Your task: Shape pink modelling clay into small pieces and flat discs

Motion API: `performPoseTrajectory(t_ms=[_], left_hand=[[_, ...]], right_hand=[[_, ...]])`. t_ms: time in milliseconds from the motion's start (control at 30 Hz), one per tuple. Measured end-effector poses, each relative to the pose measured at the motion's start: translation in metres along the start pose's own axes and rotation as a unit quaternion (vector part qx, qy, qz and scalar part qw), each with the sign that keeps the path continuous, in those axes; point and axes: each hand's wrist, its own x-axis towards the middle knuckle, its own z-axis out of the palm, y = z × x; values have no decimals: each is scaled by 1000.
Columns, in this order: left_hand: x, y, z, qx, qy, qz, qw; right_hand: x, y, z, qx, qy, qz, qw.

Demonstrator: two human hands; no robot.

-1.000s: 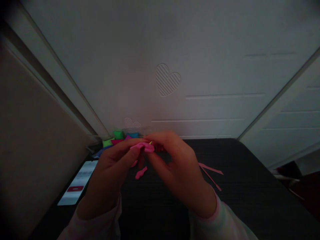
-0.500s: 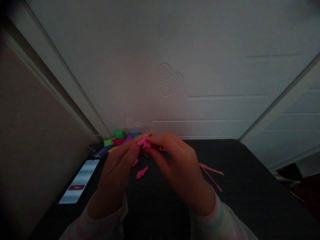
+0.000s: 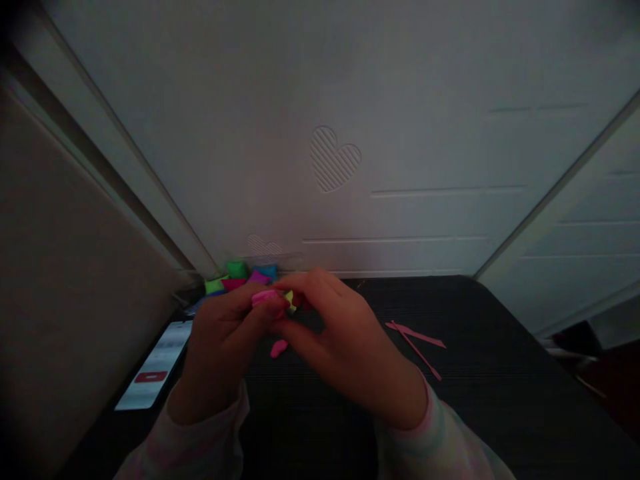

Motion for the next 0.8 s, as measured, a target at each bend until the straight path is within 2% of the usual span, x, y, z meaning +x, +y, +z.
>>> performPoseTrajectory(t_ms=[100, 200, 367, 467, 567, 800], left_hand=[[-2, 2, 1, 17, 6, 10, 1000], [-3, 1, 1, -28, -3, -8, 1000], [-1, 1, -4, -177, -75, -42, 980], [1, 5, -7, -227, -115, -51, 966], [1, 6, -5, -231, -108, -75, 964], [2, 2, -3, -158, -70, -111, 979]], right_hand=[[-1, -2, -2, 13, -13, -11, 1000], [0, -3, -3, 20, -33, -8, 999], [1, -3, -4, 8, -2, -1, 1000], [0, -2, -6, 0, 13, -3, 1000], [0, -2, -7, -14, 19, -3, 1000], [1, 1, -3, -67, 40, -4, 997]])
